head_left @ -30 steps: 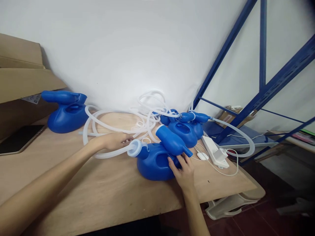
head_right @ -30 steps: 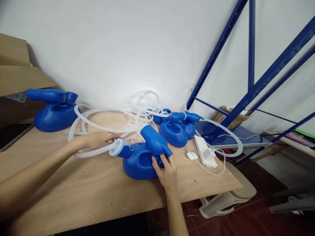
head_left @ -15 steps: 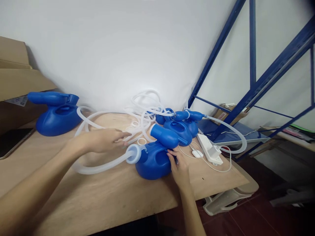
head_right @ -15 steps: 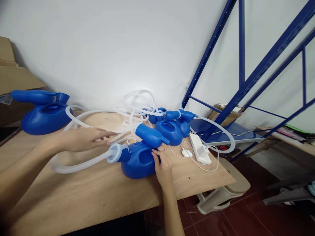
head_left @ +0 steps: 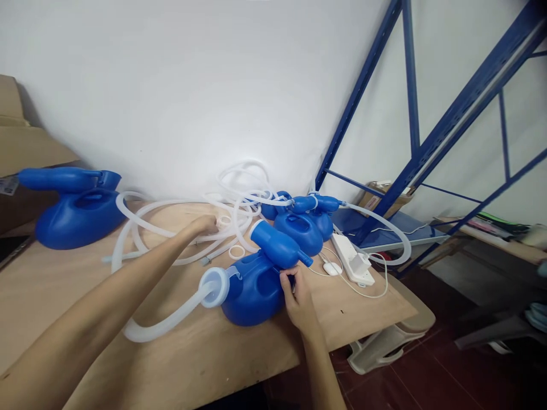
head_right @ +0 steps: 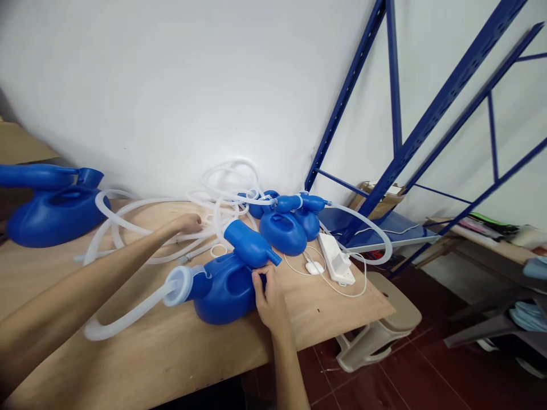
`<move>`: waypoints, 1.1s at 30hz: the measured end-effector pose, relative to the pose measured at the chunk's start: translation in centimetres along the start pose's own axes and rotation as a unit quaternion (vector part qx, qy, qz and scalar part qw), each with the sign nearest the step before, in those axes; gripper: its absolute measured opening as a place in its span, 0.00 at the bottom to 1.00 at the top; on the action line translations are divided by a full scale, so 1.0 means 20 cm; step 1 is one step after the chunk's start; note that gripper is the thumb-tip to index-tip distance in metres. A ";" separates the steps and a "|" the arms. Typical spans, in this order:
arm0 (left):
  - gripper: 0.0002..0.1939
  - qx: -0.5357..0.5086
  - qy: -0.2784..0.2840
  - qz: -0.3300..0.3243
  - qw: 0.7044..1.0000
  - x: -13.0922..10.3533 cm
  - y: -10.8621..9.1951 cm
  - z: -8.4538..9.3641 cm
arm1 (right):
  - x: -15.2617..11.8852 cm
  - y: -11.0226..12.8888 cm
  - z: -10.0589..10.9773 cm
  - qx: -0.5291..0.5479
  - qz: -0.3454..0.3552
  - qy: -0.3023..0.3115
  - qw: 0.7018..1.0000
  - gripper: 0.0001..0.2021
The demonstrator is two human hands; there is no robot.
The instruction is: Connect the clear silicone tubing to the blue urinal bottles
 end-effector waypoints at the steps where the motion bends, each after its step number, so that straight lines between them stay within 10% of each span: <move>1: 0.19 0.004 0.000 0.018 1.000 0.01 0.03 -0.02 | -0.01 -0.01 -0.01 0.004 -0.008 -0.004 1.000 0.11; 7: 0.17 -0.001 -0.020 0.070 0.997 0.00 0.11 -0.04 | -0.04 -0.10 -0.05 0.072 -0.049 -0.041 0.995 0.26; 16: 0.08 -0.098 -0.074 0.004 0.992 -0.34 0.00 0.22 | -0.02 -0.09 -0.05 0.120 -0.068 -0.041 0.990 0.44; 20: 0.13 -0.215 0.015 -0.106 0.971 -0.51 -0.19 0.15 | -0.01 -0.06 -0.06 0.175 -0.065 -0.034 0.982 0.49; 27: 0.19 -0.357 0.015 -0.284 0.890 -0.63 -0.49 -0.05 | -0.02 0.00 -0.10 0.245 -0.097 -0.005 0.965 0.53; 33: 0.21 -0.434 -0.022 -0.241 0.868 -0.63 -0.46 -0.06 | 0.00 0.02 -0.10 0.290 -0.107 -0.002 0.951 0.51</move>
Point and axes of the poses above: each hand's wrist, its own x-axis towards the middle knuckle, its own z-axis out of the back of the hand, y = z × x, the point moved 5 cm from there along x, towards the middle knuckle, and after that the axes turned 10 degrees about y, right-handed, at the moved point
